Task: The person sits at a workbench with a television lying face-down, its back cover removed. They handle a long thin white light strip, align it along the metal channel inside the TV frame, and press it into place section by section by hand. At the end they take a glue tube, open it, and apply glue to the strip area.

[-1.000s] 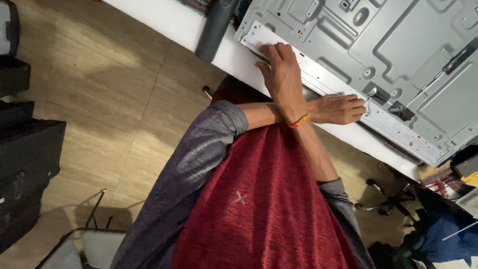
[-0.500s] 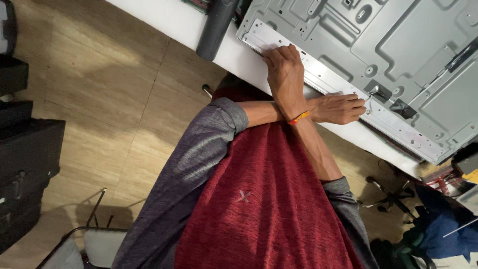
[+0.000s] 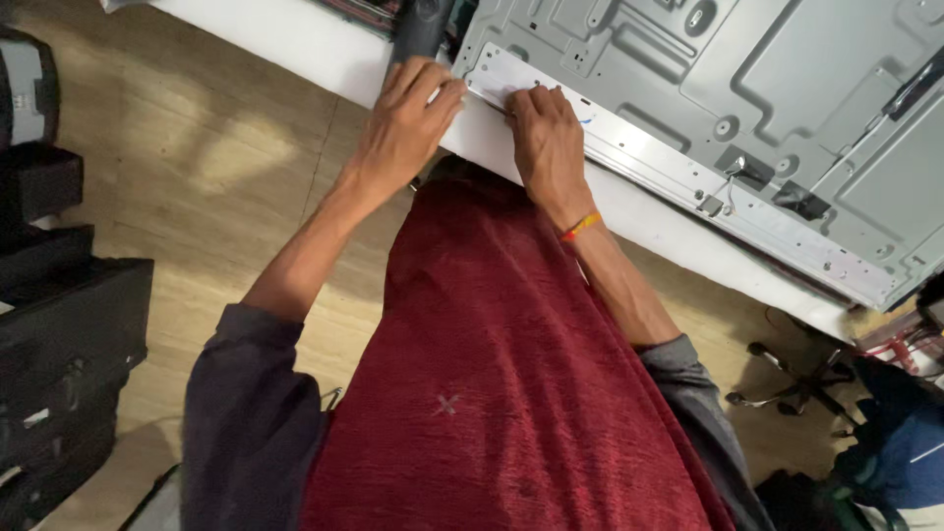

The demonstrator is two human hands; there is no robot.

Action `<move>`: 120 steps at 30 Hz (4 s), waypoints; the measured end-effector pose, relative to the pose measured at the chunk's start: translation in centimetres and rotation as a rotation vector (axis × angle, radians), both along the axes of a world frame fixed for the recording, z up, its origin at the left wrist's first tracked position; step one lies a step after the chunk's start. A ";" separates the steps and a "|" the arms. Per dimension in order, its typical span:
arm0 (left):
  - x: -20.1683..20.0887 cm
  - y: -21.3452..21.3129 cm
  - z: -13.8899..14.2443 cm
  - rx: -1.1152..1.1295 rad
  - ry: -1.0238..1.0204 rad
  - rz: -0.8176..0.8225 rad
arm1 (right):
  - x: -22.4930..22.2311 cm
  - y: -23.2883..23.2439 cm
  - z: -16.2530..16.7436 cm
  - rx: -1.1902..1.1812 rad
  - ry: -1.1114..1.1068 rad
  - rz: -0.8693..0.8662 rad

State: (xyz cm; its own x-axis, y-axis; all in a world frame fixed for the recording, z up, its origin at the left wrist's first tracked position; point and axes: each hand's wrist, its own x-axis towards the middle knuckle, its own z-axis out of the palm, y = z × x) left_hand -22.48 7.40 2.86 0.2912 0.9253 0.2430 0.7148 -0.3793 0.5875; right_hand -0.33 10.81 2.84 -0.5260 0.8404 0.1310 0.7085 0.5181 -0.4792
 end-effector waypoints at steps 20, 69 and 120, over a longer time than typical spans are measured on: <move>2.6 2.7 -2.3 0.150 0.059 -0.271 | 4.7 -0.7 2.6 -0.079 0.309 -0.199; 9.5 1.9 -4.0 0.127 -0.048 -0.412 | 7.8 -5.1 0.5 0.079 0.075 -0.304; 13.9 3.1 -3.3 0.451 0.105 -0.591 | 16.3 -7.3 2.1 -0.015 0.072 -0.451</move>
